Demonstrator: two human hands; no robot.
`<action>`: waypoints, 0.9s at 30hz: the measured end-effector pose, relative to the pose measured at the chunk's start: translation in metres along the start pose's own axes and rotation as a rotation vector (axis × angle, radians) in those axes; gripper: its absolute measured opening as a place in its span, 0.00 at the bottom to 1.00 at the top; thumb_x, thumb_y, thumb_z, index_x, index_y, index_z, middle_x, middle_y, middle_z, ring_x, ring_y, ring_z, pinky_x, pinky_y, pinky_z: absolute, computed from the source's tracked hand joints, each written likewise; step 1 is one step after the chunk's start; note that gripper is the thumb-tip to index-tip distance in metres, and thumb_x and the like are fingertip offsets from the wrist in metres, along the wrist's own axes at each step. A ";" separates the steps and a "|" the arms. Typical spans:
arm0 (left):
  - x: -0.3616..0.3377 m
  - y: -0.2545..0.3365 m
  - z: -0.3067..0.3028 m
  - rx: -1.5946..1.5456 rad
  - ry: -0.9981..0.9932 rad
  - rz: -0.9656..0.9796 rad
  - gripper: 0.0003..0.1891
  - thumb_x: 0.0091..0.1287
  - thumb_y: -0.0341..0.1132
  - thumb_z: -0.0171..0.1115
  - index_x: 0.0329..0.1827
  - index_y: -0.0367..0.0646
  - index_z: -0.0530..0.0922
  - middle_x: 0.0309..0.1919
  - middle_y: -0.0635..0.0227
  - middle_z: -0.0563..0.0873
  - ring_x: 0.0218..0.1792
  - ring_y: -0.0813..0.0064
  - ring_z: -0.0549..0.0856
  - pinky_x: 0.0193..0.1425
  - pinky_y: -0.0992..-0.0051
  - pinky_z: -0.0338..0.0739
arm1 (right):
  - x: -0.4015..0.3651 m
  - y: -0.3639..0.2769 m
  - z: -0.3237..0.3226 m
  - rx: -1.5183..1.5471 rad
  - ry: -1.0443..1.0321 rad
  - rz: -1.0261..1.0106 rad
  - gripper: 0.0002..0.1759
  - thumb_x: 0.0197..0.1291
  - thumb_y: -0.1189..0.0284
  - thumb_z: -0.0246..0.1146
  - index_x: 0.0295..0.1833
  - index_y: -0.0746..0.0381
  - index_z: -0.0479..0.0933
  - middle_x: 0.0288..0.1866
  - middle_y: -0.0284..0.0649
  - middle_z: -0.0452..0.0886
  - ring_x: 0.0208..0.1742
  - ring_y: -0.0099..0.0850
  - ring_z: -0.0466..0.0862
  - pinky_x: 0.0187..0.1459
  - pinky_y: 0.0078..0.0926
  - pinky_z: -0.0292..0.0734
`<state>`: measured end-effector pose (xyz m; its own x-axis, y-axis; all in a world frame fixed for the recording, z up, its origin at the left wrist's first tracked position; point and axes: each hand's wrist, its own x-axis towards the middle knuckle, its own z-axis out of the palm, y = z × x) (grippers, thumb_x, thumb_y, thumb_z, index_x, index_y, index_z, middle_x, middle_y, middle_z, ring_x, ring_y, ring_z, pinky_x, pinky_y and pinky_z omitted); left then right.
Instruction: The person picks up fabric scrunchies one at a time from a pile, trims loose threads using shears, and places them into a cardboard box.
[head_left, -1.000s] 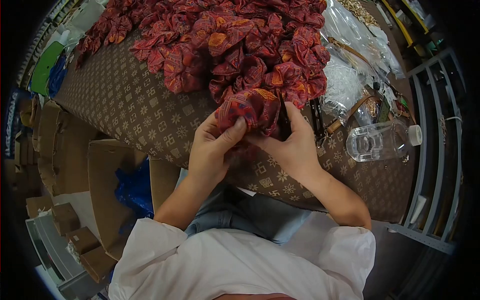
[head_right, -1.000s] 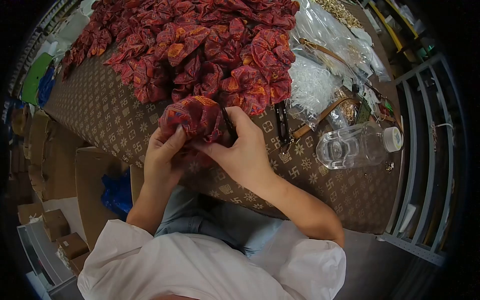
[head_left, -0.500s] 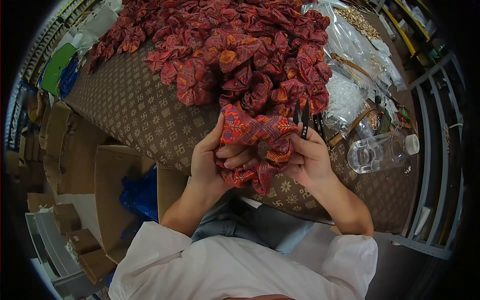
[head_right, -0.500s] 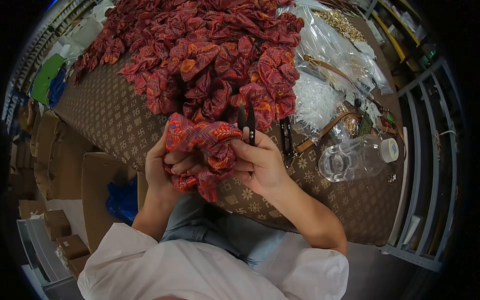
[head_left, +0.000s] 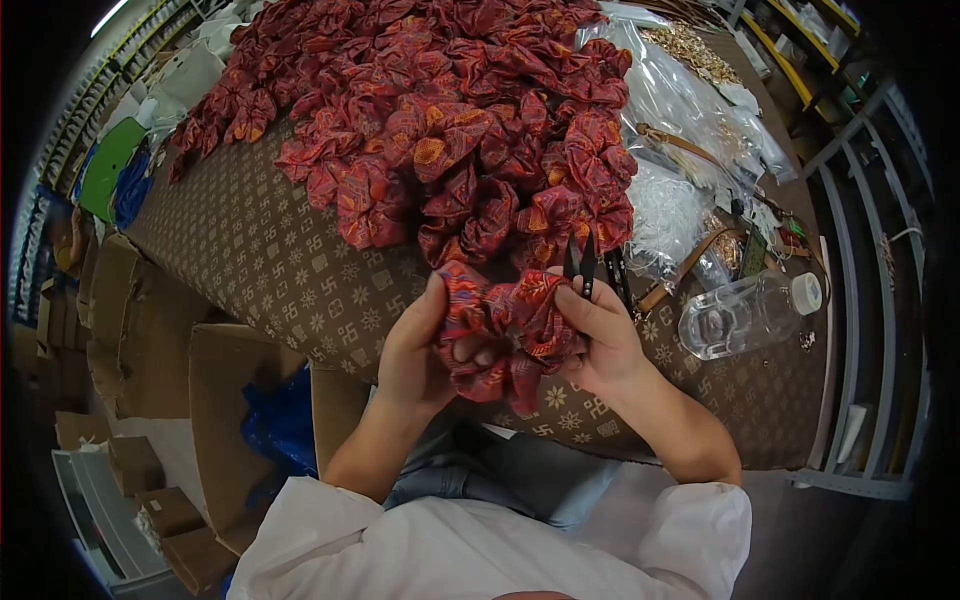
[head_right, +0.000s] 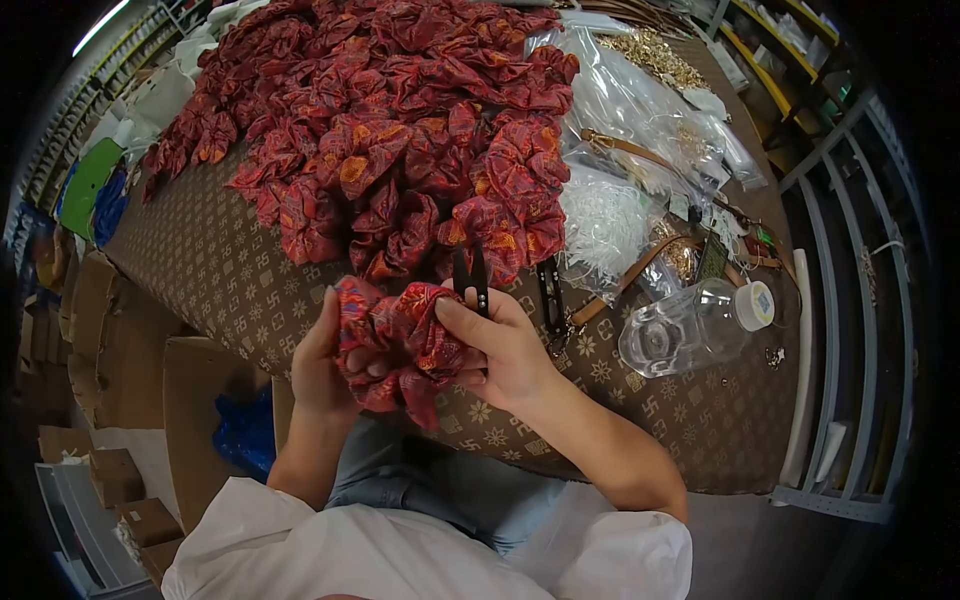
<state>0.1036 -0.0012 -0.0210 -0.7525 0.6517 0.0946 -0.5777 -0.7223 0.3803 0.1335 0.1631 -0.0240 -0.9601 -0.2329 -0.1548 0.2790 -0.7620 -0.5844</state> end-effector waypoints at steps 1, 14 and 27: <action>0.002 -0.002 0.016 0.180 0.234 -0.008 0.14 0.68 0.41 0.40 0.44 0.42 0.69 0.21 0.72 0.72 0.23 0.80 0.72 0.32 0.79 0.69 | 0.000 -0.003 0.011 -0.003 0.098 -0.010 0.04 0.58 0.73 0.55 0.38 0.59 0.74 0.25 0.27 0.76 0.17 0.14 0.68 0.17 0.11 0.59; 0.007 -0.003 0.003 1.592 0.168 0.406 0.19 0.48 0.20 0.57 0.46 0.35 0.71 0.33 0.61 0.79 0.34 0.76 0.79 0.38 0.80 0.72 | 0.003 -0.007 0.006 -0.971 0.171 -0.425 0.24 0.45 0.63 0.69 0.43 0.64 0.69 0.30 0.29 0.73 0.31 0.18 0.72 0.36 0.16 0.69; 0.006 -0.006 -0.011 1.379 0.491 0.564 0.07 0.50 0.22 0.54 0.31 0.37 0.67 0.21 0.75 0.71 0.24 0.91 0.67 0.27 0.87 0.64 | 0.007 0.010 0.005 -0.961 -0.065 -0.474 0.34 0.39 0.72 0.71 0.51 0.63 0.60 0.41 0.40 0.73 0.41 0.25 0.74 0.45 0.20 0.69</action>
<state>0.0998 0.0047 -0.0326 -0.9476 0.0462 0.3162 0.3194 0.1021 0.9421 0.1294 0.1507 -0.0274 -0.9561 -0.0918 0.2782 -0.2798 0.0054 -0.9600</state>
